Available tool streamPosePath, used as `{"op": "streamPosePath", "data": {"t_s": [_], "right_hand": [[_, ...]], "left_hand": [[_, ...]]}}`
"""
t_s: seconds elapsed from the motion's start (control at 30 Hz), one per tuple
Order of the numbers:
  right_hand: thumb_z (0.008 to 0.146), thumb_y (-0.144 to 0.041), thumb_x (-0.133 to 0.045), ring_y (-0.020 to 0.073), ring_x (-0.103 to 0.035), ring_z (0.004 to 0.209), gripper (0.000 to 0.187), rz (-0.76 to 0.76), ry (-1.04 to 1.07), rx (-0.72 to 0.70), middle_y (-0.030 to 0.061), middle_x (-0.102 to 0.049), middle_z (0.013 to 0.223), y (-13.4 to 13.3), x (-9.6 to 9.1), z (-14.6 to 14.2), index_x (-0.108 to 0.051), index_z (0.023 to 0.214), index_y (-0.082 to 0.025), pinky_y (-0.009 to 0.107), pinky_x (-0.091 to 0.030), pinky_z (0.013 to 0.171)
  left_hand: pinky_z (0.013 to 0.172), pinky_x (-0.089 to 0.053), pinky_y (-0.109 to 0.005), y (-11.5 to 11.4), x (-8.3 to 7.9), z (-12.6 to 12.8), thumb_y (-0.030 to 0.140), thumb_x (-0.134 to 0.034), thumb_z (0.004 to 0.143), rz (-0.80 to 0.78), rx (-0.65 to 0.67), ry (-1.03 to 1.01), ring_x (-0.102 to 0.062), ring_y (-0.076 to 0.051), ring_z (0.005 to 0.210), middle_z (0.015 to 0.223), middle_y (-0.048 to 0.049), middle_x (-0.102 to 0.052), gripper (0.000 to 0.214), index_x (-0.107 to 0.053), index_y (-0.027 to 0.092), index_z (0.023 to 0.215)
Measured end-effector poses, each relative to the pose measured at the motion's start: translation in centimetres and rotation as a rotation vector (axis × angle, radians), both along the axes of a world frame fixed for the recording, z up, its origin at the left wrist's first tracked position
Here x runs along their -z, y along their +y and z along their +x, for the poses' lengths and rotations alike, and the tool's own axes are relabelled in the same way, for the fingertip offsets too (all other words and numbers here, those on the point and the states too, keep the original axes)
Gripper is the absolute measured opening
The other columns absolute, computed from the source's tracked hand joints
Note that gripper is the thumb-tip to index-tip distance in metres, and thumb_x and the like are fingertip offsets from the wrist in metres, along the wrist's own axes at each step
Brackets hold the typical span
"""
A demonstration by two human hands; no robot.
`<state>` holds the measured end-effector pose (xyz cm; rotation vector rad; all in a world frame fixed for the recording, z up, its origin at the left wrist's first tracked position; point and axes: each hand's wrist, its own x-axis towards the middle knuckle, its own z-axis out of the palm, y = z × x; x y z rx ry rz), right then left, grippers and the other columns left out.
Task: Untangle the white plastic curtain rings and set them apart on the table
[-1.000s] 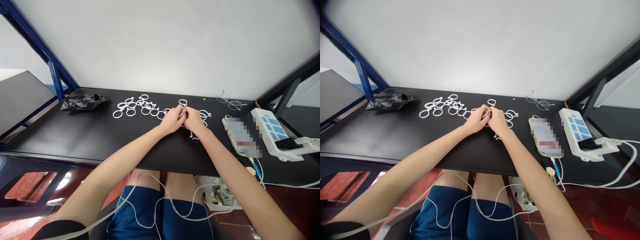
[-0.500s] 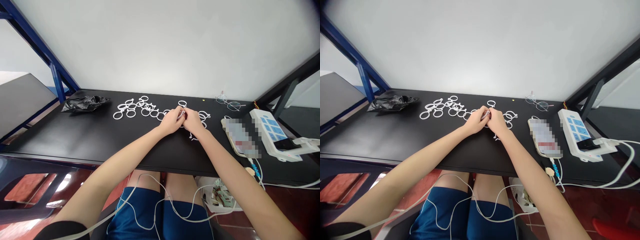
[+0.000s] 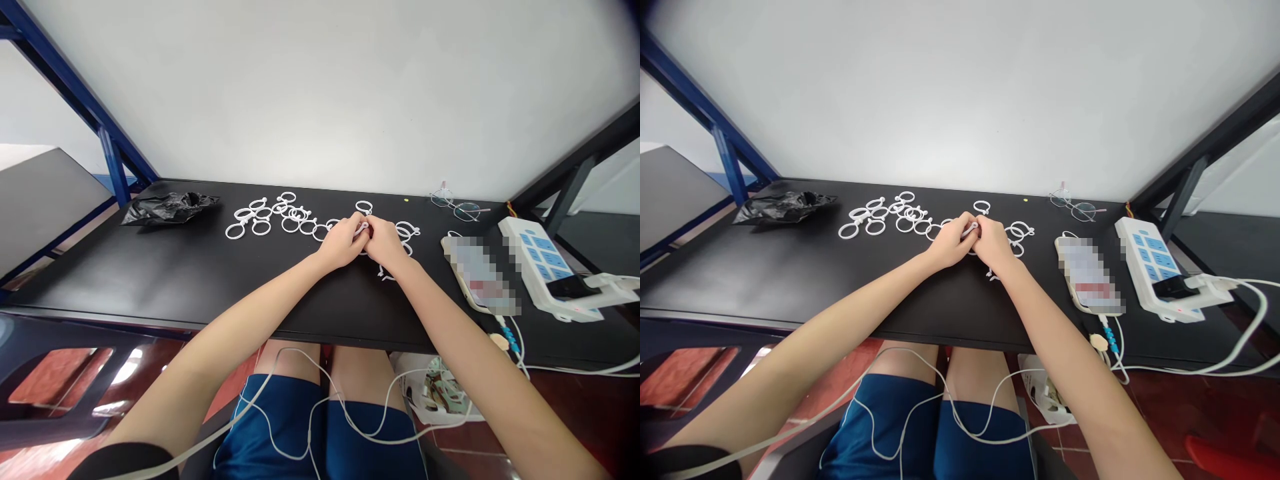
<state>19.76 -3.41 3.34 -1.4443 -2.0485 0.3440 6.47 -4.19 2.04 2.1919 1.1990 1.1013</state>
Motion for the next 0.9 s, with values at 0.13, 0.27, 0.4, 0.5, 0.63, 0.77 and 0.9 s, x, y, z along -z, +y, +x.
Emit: {"op": "streamPosePath", "data": {"t_s": [0.13, 0.27, 0.4, 0.5, 0.63, 0.77, 0.9], "right_hand": [[0.068, -0.012, -0.049, 0.0142, -0.044, 0.057, 0.008, 0.001, 0.002, -0.007, 0.0019, -0.058, 0.063, -0.04, -0.05, -0.01, -0.049, 0.067, -0.020, 0.027, -0.029, 0.056], [0.069, -0.013, -0.049, 0.0143, -0.044, 0.057, 0.007, 0.001, -0.006, -0.009, 0.0018, -0.058, 0.063, -0.03, -0.08, -0.02, -0.048, 0.066, -0.020, 0.027, -0.030, 0.056], [0.069, -0.013, -0.048, 0.0142, -0.044, 0.057, 0.007, 0.005, -0.006, -0.012, 0.0020, -0.058, 0.063, -0.04, -0.11, -0.03, -0.048, 0.066, -0.020, 0.027, -0.030, 0.056], [0.069, -0.012, -0.048, 0.0143, -0.045, 0.057, 0.007, -0.002, 0.001, -0.015, 0.0026, -0.059, 0.064, -0.11, -0.18, -0.04, -0.048, 0.067, -0.020, 0.027, -0.030, 0.056], [0.068, -0.012, -0.049, 0.0142, -0.045, 0.057, 0.008, -0.009, -0.005, -0.009, 0.0027, -0.059, 0.064, -0.14, -0.22, -0.06, -0.048, 0.067, -0.020, 0.026, -0.030, 0.056], [0.068, -0.012, -0.048, 0.0144, -0.046, 0.058, 0.008, -0.005, -0.011, -0.010, 0.0027, -0.059, 0.065, -0.05, -0.11, -0.03, -0.049, 0.068, -0.019, 0.026, -0.031, 0.056], [0.068, -0.012, -0.049, 0.0147, -0.046, 0.058, 0.007, 0.000, -0.016, -0.013, 0.0027, -0.059, 0.065, -0.03, -0.05, 0.00, -0.050, 0.068, -0.019, 0.027, -0.031, 0.057]], "left_hand": [[0.068, -0.041, -0.028, -0.07, -0.11, 0.00, 0.021, -0.043, 0.089, -0.007, -0.005, 0.010, -0.052, -0.017, 0.072, 0.076, -0.0016, -0.057, 0.006, -0.049, 0.019, 0.090], [0.068, -0.041, -0.028, -0.13, -0.17, -0.01, 0.021, -0.043, 0.089, -0.008, -0.008, 0.016, -0.052, -0.017, 0.072, 0.076, -0.0015, -0.057, 0.006, -0.049, 0.020, 0.090], [0.069, -0.042, -0.028, -0.13, -0.19, -0.02, 0.021, -0.044, 0.089, -0.004, -0.006, 0.021, -0.053, -0.017, 0.073, 0.077, -0.0021, -0.058, 0.007, -0.050, 0.019, 0.091], [0.069, -0.042, -0.029, -0.11, -0.19, -0.02, 0.020, -0.044, 0.089, 0.004, -0.004, 0.025, -0.053, -0.017, 0.073, 0.077, -0.0024, -0.058, 0.007, -0.050, 0.019, 0.092], [0.069, -0.041, -0.028, -0.12, -0.20, -0.02, 0.020, -0.043, 0.089, 0.002, -0.005, 0.036, -0.053, -0.017, 0.072, 0.076, -0.0020, -0.057, 0.007, -0.050, 0.019, 0.091], [0.069, -0.041, -0.028, -0.15, -0.24, 0.00, 0.020, -0.043, 0.089, 0.000, -0.004, 0.038, -0.052, -0.017, 0.072, 0.076, -0.0020, -0.057, 0.006, -0.049, 0.019, 0.091], [0.068, -0.041, -0.028, -0.14, -0.28, -0.02, 0.021, -0.043, 0.089, 0.002, -0.005, 0.045, -0.052, -0.017, 0.072, 0.076, -0.0020, -0.057, 0.007, -0.049, 0.019, 0.091]]}}
